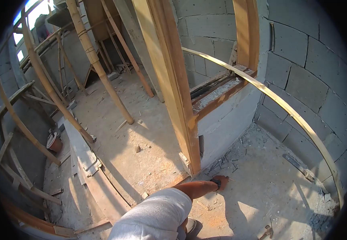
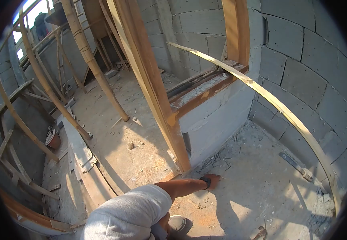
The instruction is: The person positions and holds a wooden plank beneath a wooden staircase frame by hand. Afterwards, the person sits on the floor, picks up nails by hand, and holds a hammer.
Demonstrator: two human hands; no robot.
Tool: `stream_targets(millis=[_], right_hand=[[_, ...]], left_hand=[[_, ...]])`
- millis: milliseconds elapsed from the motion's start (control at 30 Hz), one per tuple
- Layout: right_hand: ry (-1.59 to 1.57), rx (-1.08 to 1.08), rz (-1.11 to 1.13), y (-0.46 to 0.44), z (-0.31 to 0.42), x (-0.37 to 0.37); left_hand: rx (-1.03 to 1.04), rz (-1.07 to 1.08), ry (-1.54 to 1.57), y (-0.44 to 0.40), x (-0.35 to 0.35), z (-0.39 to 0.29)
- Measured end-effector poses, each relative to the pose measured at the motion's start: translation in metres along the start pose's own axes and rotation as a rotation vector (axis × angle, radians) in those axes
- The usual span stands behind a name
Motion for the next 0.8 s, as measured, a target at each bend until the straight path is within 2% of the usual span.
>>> stream_targets(millis=[67, 100, 133, 167, 200, 233, 267, 333, 500, 600, 700, 800], right_hand=[[-0.257, -0.078, -0.067, -0.030, -0.059, 0.036], [-0.863, -0.010, 0.061, -0.019, -0.044, 0.036], [-0.610, -0.089, 0.007, -0.027, -0.039, 0.036], [-0.478, 0.093, -0.017, -0.025, -0.066, 0.037], [-0.357, 0.277, -0.019, 0.017, -0.004, -0.006], [-0.274, 0.178, -0.121, 0.014, 0.011, -0.013], [-0.091, 0.282, -0.049, 0.019, 0.005, -0.016], [-0.073, 0.236, -0.109, 0.007, -0.026, 0.000], [-0.044, 0.279, -0.049, 0.016, -0.009, -0.009], [0.056, 0.101, -0.303, 0.014, -0.006, -0.017], [0.065, 0.132, -0.266, 0.012, -0.012, -0.014], [-0.037, 0.237, -0.091, 0.013, -0.018, -0.006]], left_hand=[[0.006, 0.010, -0.023, -0.011, 0.012, 0.004], [0.032, 0.044, -0.058, -0.015, 0.015, 0.003], [0.058, 0.089, -0.080, -0.011, 0.019, -0.006], [0.071, 0.088, -0.088, -0.008, 0.020, -0.011], [0.081, 0.081, -0.101, -0.006, 0.013, -0.012], [0.070, 0.062, -0.104, -0.008, 0.011, -0.010], [0.057, 0.043, -0.106, -0.009, 0.013, -0.011], [0.050, -0.004, -0.078, -0.026, 0.034, -0.001], [-0.023, 0.061, -0.111, -0.017, 0.015, -0.007], [-0.083, 0.055, -0.158, -0.017, 0.011, -0.008], [-0.094, 0.041, -0.214, -0.020, 0.018, -0.008], [-0.090, 0.066, -0.214, -0.023, 0.026, -0.005]])
Point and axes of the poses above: each hand's wrist, its own y-axis away from the middle knuckle, its own x-axis out of the palm, z = x × y, the point moved 10 cm from there along -y, towards the middle knuckle, and after that the axes turned 3 degrees about -x, right-handed, at the moved point
